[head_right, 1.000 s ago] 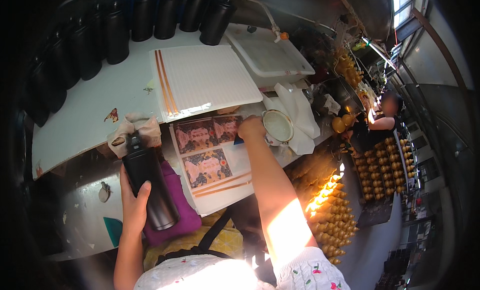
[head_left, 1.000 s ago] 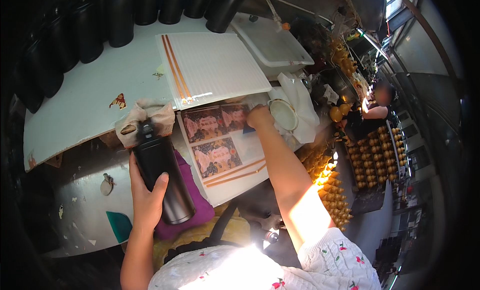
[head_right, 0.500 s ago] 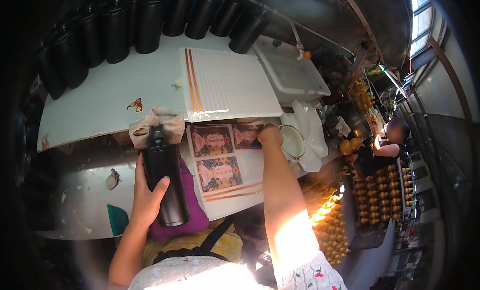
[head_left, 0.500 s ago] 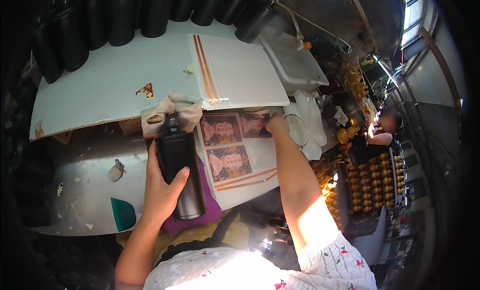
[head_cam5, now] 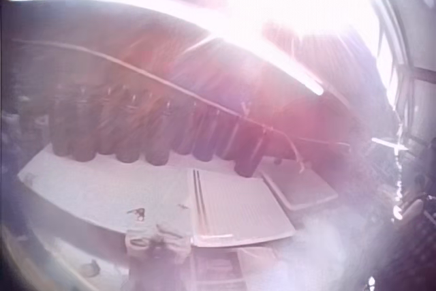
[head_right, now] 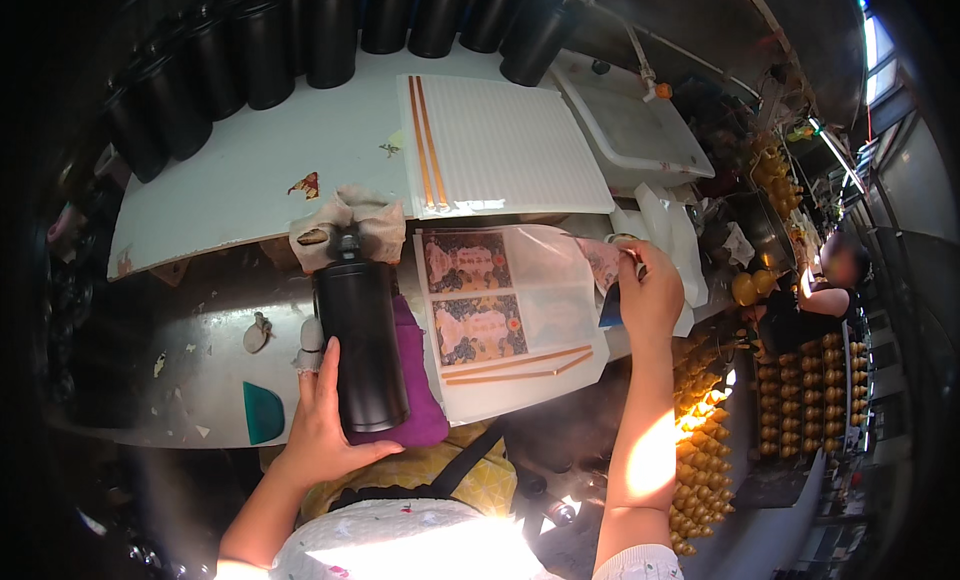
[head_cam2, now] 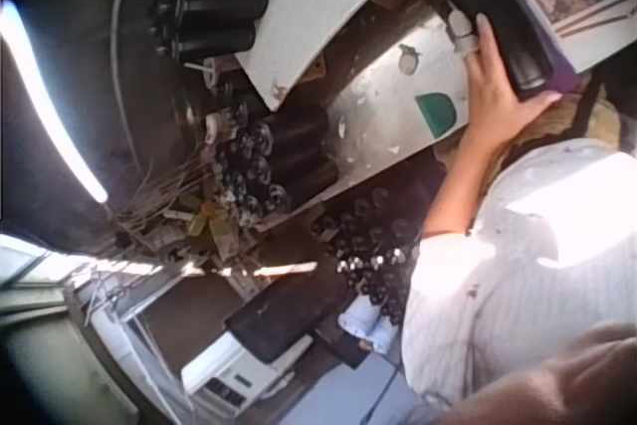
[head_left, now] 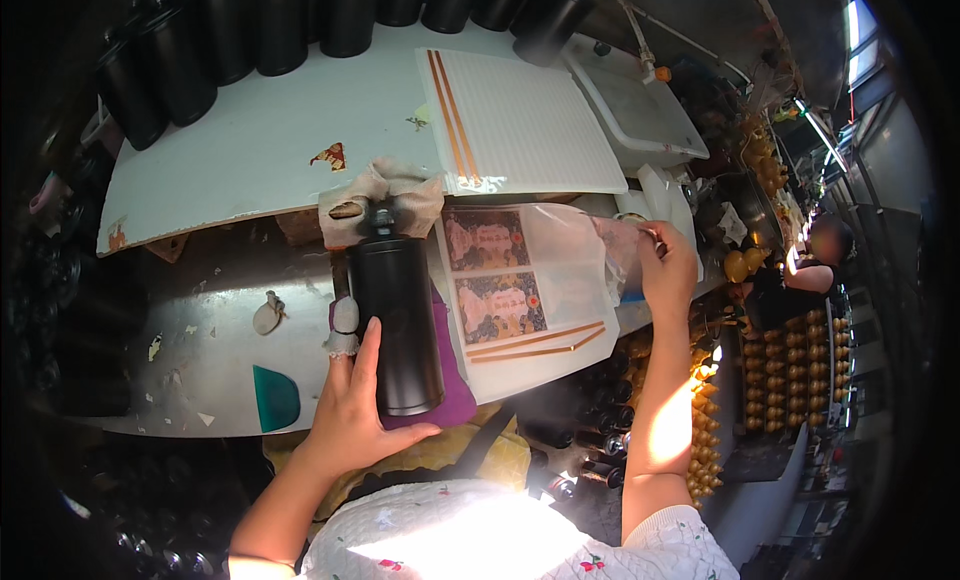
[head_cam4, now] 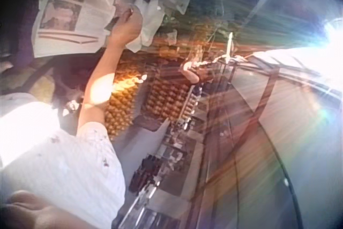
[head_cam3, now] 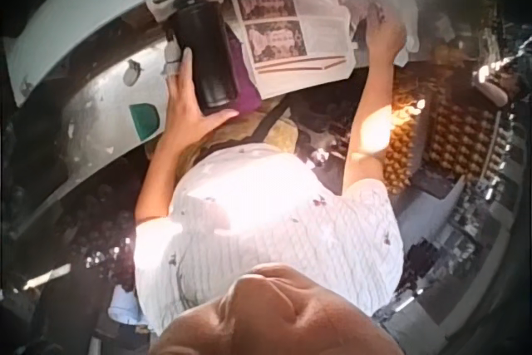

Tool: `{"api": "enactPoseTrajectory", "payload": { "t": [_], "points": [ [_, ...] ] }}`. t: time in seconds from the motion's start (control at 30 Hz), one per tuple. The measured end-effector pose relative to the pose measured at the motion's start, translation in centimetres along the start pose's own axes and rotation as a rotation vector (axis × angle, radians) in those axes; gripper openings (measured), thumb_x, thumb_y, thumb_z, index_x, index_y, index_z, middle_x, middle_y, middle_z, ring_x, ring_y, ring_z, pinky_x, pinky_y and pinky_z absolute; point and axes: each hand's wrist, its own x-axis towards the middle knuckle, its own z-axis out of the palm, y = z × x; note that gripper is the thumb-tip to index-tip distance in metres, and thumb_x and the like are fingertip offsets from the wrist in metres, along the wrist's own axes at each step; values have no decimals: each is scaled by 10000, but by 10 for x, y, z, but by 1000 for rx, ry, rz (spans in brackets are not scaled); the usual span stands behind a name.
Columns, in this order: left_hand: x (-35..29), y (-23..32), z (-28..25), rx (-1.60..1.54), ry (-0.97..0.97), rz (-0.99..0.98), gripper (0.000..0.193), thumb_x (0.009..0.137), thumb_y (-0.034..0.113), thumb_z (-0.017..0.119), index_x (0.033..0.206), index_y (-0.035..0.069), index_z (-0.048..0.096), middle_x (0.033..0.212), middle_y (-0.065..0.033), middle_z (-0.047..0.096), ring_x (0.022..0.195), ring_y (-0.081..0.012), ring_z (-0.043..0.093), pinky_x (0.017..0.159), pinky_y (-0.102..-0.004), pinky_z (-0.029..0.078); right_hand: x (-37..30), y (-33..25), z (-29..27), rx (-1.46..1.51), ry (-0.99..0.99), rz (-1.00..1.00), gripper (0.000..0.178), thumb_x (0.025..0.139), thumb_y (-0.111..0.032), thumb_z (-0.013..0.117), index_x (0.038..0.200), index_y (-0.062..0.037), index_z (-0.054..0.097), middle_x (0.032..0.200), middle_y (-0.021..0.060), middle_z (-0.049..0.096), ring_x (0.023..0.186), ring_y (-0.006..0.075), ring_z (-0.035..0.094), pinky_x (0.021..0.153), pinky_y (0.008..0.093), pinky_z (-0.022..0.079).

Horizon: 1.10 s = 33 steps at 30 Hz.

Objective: The person applies decorative paper labels and gold foil strips to cylindrical black containers. They smooth the labels with a blue plastic card and trim the edges with scissors. The finished containers are placed on a nearby rack.

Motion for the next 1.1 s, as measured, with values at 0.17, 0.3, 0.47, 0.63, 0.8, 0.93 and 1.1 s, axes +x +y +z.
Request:
{"api": "enactPoseTrajectory", "payload": {
  "t": [0.17, 0.3, 0.47, 0.63, 0.8, 0.93, 1.1],
  "points": [
    [9, -8, 14, 203, 237, 141, 1231, 636, 350, 913, 1556, -3, 176, 1239, -298, 440, 1019, -439, 519, 885, -481, 461, 22, 37, -4, 669, -248, 399, 147, 924, -86, 620, 1012, 13, 683, 795, -12, 638, 691, 78, 563, 669, 210, 443],
    [15, -8, 16, 297, 298, 191, 1237, 619, 357, 917, 1554, -12, 196, 1161, -278, 499, 978, -425, 522, 862, -476, 460, 5, 62, 26, 691, -382, 656, 182, 921, -147, 633, 1006, -1, 700, 828, 11, 671, 717, 97, 590, 684, 233, 458],
    [16, -6, 16, 282, 297, 149, 1233, 622, 328, 918, 1555, -13, 187, 1179, -282, 497, 980, -424, 531, 863, -476, 460, -37, 47, 39, 128, -401, 561, 314, 850, -279, 709, 959, 14, 687, 849, 96, 705, 763, 150, 630, 714, 305, 491],
    [18, -4, 13, 132, 257, 45, 1271, 635, 292, 916, 1562, -20, 104, 1258, -300, 481, 1065, -455, 545, 915, -473, 464, -65, 109, 52, 481, -414, 576, 235, 817, -221, 708, 967, -40, 710, 845, 44, 702, 761, 120, 631, 706, 279, 480],
    [18, -12, 13, 130, 242, 108, 1278, 656, 269, 900, 1566, -13, 48, 1324, -293, 476, 1163, -432, 536, 964, -460, 452, -74, 122, 47, 496, -243, 600, 418, 759, -37, 765, 1116, 24, 557, 842, 36, 630, 747, 104, 587, 685, 243, 475],
    [18, -14, 13, 163, 258, 122, 1266, 655, 282, 897, 1565, -15, 68, 1319, -283, 483, 1132, -425, 542, 960, -478, 443, -77, 115, 45, 537, -220, 739, 375, 778, -20, 747, 1114, 23, 587, 821, 7, 616, 714, 93, 553, 707, 238, 468],
    [18, -11, 11, 241, 280, 200, 1208, 686, 296, 890, 1556, -31, 118, 1257, -229, 573, 1066, -397, 586, 983, -487, 431, -82, 95, 40, 141, -116, 347, 333, 810, -58, 697, 1129, -11, 611, 795, 46, 600, 736, 193, 581, 707, 319, 479]
  ]
}}
